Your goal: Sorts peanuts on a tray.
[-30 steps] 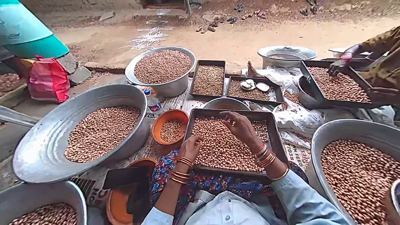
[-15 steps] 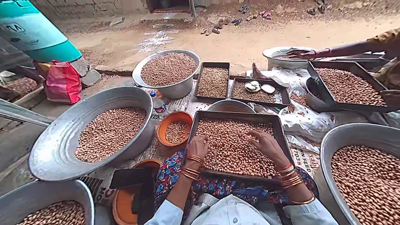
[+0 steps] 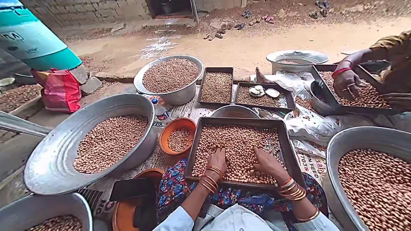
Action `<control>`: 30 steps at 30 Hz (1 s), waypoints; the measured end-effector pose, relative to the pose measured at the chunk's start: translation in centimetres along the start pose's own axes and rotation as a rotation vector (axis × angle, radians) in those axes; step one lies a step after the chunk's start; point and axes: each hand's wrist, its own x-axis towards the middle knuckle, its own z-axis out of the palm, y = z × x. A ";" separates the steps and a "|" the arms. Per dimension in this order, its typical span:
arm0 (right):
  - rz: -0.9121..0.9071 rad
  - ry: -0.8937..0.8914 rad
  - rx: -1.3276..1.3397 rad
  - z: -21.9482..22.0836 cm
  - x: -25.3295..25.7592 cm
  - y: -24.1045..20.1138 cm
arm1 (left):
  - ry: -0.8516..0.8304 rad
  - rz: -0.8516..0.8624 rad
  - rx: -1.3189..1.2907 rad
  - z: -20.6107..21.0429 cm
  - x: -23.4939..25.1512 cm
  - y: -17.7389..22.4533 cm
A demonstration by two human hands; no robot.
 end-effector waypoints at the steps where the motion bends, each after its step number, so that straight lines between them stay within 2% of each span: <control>1: -0.040 -0.004 0.038 0.5 0.0 -0.4 | -0.008 0.051 -0.051 0.4 0.0 1.0; 4: -0.152 0.015 0.226 0.4 -0.4 -1.1 | -0.017 0.184 -0.291 0.4 -0.3 3.3; 8: -0.318 0.187 0.515 -0.5 -1.5 1.7 | 0.139 0.413 -0.565 -0.6 0.7 3.3; 10: -0.379 0.395 0.552 -1.1 -2.5 3.9 | 0.232 0.395 -0.515 -2.2 1.7 2.3; 12: -0.344 0.664 0.430 -1.5 -3.4 6.3 | 0.322 0.306 -0.410 -3.5 3.2 0.8; 14: -0.238 0.850 0.334 -1.0 -3.8 8.9 | 0.287 0.181 -0.265 -4.5 4.4 -0.4; 15: -0.179 0.871 0.344 -0.5 -3.7 10.3 | 0.262 0.151 -0.215 -4.9 4.7 -0.9; 17: -0.050 0.765 0.519 0.8 -3.6 12.5 | 0.267 0.133 -0.163 -5.9 4.6 -1.9; 19: 0.054 0.565 0.841 2.1 -3.7 13.0 | 0.337 0.041 -0.081 -7.2 3.9 -3.6; 22: 0.072 0.406 1.239 3.1 -4.0 12.1 | 0.380 -0.077 0.079 -8.0 3.8 -7.0; 25: 0.047 0.401 1.272 3.0 -3.8 12.2 | 0.299 -0.111 0.149 -7.4 3.5 -8.7; 30: 0.023 0.424 1.224 3.1 -3.5 12.2 | 0.338 -0.120 0.197 -5.7 4.0 -9.0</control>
